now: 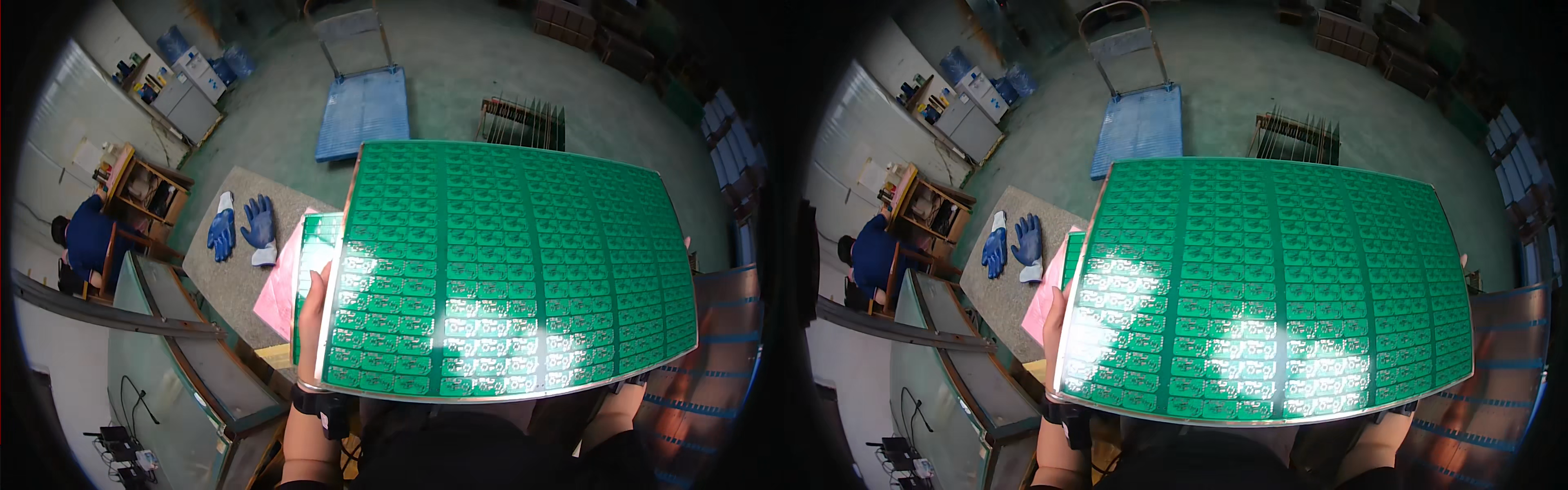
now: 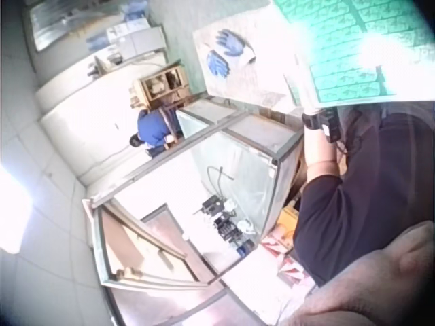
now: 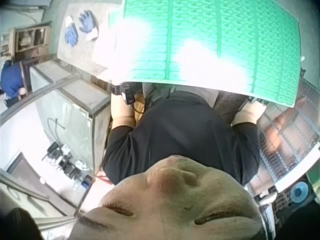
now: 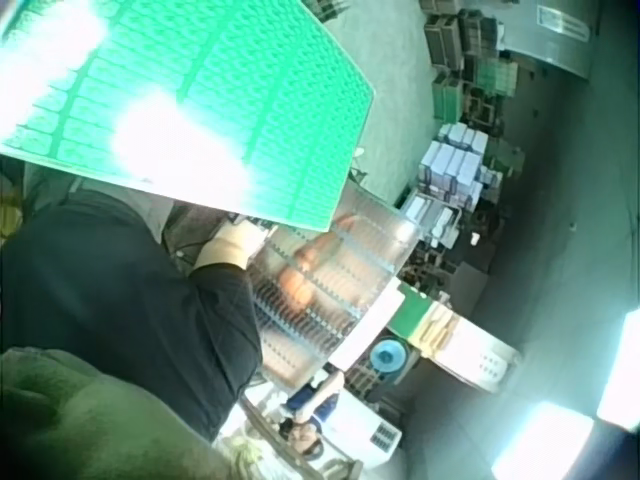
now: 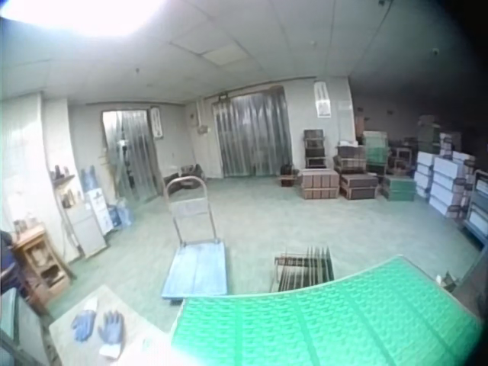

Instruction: The recorder is inspecting large green circuit board panels and placing them into a vertical metal rack on a fabrication floor.

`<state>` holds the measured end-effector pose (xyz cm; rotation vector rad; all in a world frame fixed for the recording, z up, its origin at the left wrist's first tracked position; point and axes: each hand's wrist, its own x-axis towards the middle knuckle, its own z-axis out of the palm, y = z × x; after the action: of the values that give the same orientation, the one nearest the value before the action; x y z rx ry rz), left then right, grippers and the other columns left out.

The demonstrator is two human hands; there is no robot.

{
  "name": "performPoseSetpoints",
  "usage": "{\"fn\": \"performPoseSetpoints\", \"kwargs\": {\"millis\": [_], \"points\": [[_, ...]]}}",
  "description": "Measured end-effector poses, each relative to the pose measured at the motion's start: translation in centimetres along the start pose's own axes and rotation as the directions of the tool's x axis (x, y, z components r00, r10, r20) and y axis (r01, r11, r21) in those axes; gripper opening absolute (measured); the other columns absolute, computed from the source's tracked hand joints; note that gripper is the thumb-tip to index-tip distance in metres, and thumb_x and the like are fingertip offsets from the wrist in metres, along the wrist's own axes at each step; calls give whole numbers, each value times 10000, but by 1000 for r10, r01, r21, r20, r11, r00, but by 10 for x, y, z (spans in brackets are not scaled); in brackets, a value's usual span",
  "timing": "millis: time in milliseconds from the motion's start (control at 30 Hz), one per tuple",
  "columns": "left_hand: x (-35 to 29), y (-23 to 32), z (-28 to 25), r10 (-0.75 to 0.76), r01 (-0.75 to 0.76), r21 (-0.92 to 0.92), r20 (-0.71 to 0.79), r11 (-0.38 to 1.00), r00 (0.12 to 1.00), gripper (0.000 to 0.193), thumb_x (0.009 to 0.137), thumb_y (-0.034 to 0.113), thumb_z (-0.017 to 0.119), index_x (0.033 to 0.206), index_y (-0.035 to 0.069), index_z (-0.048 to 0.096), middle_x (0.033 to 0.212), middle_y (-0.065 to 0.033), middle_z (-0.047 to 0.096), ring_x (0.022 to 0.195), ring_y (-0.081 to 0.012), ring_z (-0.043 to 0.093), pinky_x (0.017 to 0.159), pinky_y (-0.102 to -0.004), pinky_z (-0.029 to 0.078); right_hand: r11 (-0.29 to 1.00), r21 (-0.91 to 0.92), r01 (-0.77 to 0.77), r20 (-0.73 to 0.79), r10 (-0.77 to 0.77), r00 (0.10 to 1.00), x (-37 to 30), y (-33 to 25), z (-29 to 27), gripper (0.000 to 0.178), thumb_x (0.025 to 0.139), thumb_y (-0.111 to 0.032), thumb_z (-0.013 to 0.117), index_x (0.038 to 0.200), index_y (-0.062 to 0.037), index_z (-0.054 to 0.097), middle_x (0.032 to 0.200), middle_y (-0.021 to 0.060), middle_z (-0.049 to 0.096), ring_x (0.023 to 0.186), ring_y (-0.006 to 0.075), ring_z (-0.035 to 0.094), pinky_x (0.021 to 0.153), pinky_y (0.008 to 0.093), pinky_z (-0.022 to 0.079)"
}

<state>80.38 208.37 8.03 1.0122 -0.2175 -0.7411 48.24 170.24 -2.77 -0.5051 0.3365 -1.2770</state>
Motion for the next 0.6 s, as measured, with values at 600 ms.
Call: {"fn": "performPoseSetpoints", "kwargs": {"millis": [600], "points": [[4, -22, 13, 111, -111, -40, -15, 993, 994, 515, 932, 155, 475, 1378, 8, 262, 1288, -102, 456, 1149, -163, 467, 970, -311, 381, 932, 187, -311, 451, 199, 870, -23, 16, -24, 402, 979, -246, 364, 1278, 11, 442, 1361, 155, 425, 1241, 293, 406, 1062, 459, 289]]}}
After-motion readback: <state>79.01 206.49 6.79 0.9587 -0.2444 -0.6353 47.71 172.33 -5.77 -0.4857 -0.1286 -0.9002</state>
